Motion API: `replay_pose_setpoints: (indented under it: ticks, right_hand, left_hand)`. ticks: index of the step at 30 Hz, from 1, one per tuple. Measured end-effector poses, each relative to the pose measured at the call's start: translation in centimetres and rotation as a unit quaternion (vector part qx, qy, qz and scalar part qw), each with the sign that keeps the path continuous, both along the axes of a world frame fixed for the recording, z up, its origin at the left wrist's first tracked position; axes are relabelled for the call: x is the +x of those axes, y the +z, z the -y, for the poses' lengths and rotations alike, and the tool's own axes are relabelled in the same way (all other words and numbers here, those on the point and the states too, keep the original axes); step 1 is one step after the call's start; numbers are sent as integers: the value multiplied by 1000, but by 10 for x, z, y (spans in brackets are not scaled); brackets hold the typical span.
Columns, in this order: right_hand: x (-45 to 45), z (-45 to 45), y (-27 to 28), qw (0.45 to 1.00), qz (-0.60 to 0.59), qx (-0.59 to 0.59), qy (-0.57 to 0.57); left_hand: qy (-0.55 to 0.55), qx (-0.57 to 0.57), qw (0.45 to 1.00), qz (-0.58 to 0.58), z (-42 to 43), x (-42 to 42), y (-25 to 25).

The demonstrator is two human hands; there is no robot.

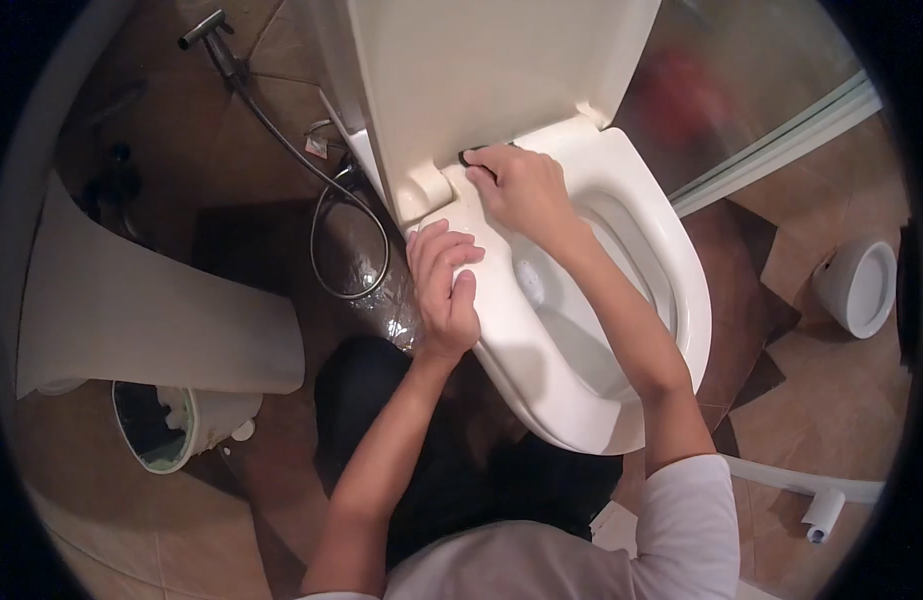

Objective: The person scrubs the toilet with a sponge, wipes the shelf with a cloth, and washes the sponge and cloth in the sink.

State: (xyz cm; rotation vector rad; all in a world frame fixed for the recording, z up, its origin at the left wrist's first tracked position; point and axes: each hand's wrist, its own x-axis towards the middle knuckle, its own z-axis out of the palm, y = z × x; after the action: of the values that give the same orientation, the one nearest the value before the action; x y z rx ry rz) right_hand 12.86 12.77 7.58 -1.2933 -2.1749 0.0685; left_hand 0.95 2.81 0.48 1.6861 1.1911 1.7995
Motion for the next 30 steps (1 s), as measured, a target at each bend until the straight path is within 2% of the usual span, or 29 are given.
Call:
replay_pose_setpoints:
  ticks: [3, 5, 8, 10, 11, 13, 15, 17, 19, 20, 23, 25, 27, 30]
  right_hand:
    - [4, -12, 9, 997, 19, -73, -30]
    - [4, -5, 5, 997, 9, -79, -25]
    - [11, 3, -4, 999, -30, -14, -2]
    - [21, -4, -4, 998, -16, -48, -42]
    - [26, -17, 2, 994, 38, -61, -88]
    - [14, -16, -9, 997, -20, 41, -60]
    - [-5, 8, -10, 999, -24, 26, 2]
    - [9, -1, -13, 998, -56, 29, -3]
    - [18, -10, -3, 998, -19, -31, -53]
    - [14, -5, -7, 999, -26, 14, -43]
    - [10, 20, -7, 999, -31, -4, -13]
    - [11, 5, -3, 1000, -19, 7, -10]
    - [6, -7, 6, 997, 54, -23, -54]
    - [7, 12, -4, 999, 2, -1, -33]
  left_hand:
    - [4, 10, 1000, -9, 1, -1, 0]
    - [0, 14, 1000, -8, 0, -2, 2]
    - [0, 17, 1000, -10, -3, -2, 1]
    - [3, 14, 1000, -8, -2, -2, -1]
    - [-1, 9, 1000, 0, -2, -1, 0]
    - [-5, 14, 1000, 6, -1, -2, 1]
    - [-11, 4, 1000, 0, 0, -1, 0]
    - [-8, -2, 1000, -1, 3, 1, -2]
    - [-1, -3, 1000, -2, 3, 2, -1]
    - [1, -4, 1000, -2, 3, 2, 0]
    - [-2, 4, 1000, -2, 0, 0, 1]
    - [-7, -1, 1000, 1, 2, 2, -1]
    - [-5, -5, 1000, -4, 3, 3, 2]
    - [4, -12, 1000, -21, 5, 3, 3]
